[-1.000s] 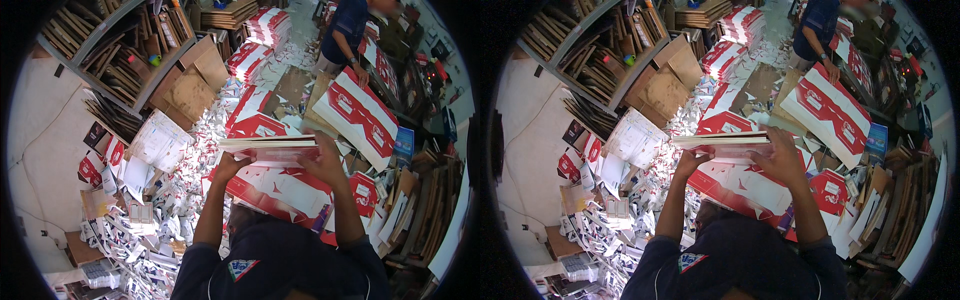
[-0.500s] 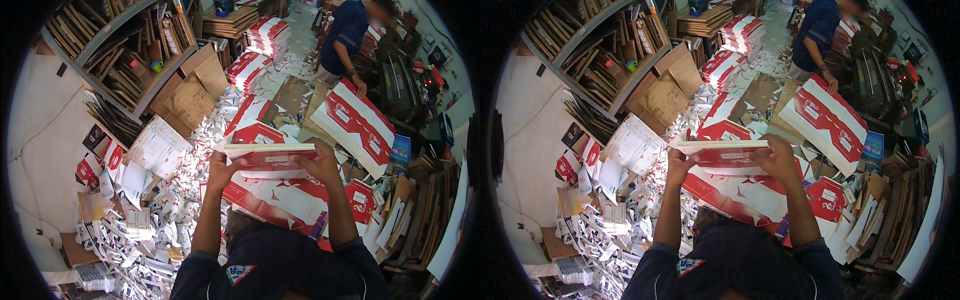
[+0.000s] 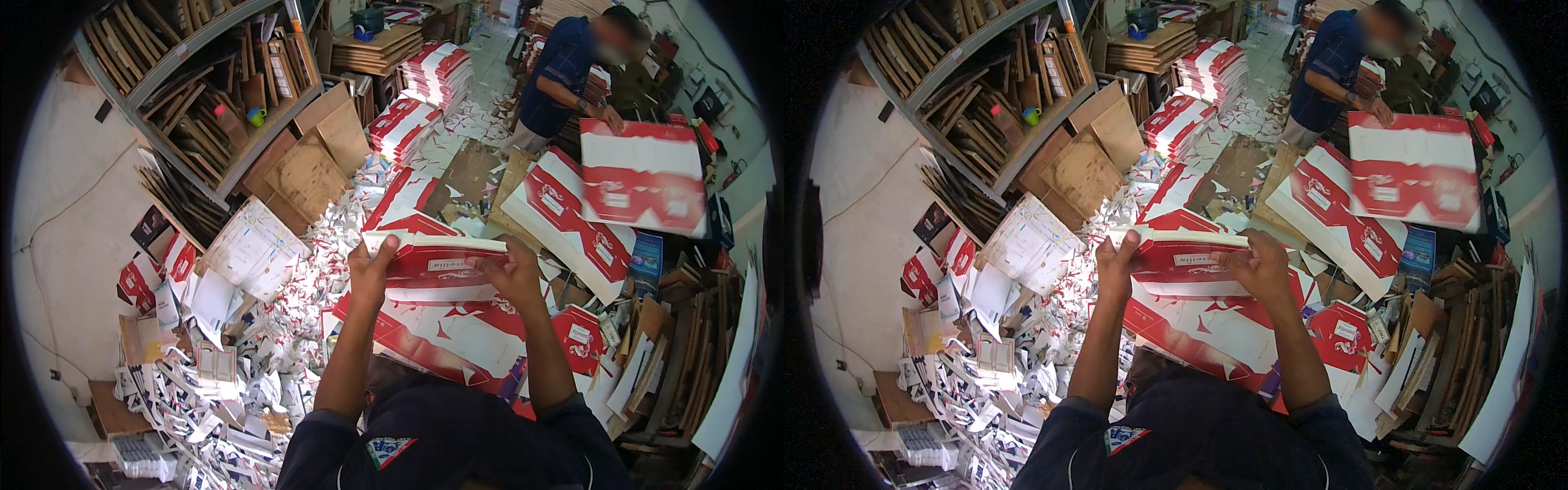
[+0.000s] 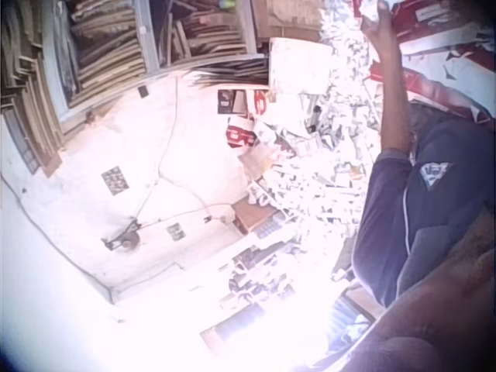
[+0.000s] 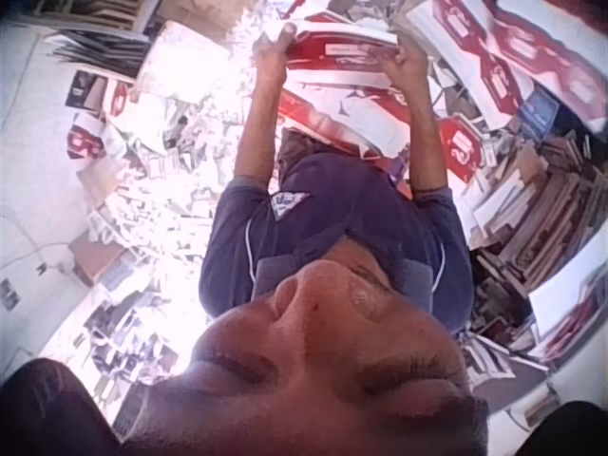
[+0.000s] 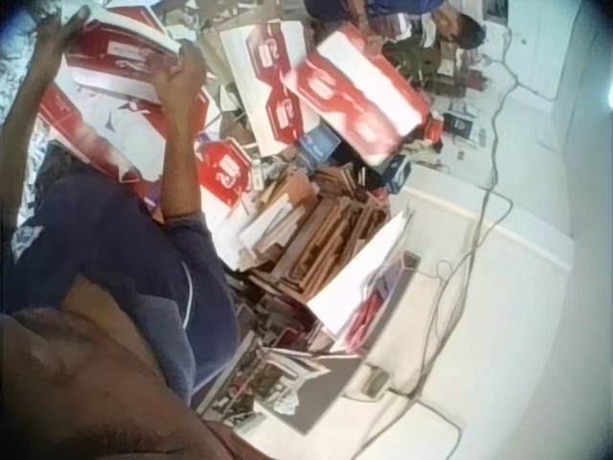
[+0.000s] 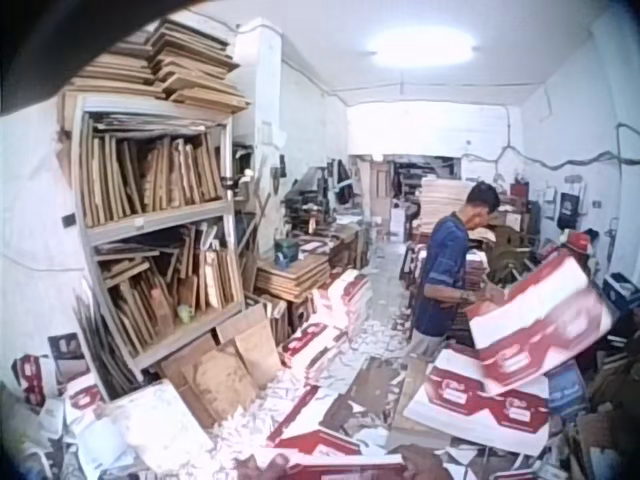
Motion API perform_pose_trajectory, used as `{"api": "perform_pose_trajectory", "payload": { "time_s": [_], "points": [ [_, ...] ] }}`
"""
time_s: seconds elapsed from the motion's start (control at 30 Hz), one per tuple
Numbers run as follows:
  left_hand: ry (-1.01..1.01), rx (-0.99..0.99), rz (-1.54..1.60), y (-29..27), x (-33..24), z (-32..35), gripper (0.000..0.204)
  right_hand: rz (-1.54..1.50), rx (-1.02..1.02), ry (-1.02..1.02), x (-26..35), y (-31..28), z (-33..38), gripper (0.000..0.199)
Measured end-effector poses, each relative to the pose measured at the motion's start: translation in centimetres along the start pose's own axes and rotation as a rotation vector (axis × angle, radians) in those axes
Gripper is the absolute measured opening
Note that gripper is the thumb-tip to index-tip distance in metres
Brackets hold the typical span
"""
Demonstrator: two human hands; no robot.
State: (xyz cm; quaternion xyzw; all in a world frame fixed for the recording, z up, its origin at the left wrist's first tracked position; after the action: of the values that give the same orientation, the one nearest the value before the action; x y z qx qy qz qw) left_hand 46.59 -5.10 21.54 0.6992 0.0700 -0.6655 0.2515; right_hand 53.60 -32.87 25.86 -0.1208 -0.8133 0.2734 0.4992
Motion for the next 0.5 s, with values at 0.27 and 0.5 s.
{"api": "perform_pose_trajectory", "payload": {
  "time_s": [0.27, 0.5],
  "points": [
    [-0.167, -0.075, 0.113, 0.3, 0.6, -0.7, 0.047, -0.030, -0.065, 0.017, -0.6, 0.7, 0.1, 0.054],
    [-0.109, -0.451, 0.395, -3.8, 3.2, -2.7, 0.043, 0.060, -0.127, -0.096, 1.7, -0.6, 0.7, 0.047]
  ]
}}
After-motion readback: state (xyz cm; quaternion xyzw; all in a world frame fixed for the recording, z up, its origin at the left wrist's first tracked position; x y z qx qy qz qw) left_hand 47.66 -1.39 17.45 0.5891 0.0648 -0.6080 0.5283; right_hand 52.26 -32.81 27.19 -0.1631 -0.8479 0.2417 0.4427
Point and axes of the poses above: each hand's wrist, its own z-axis away from the middle knuckle, its own y-axis out of the palm, x = y × z, the point moved 10 cm from there along -z, towards the middle knuckle, and after that the axes turned 3 degrees about -z, right-handed, at the moved point
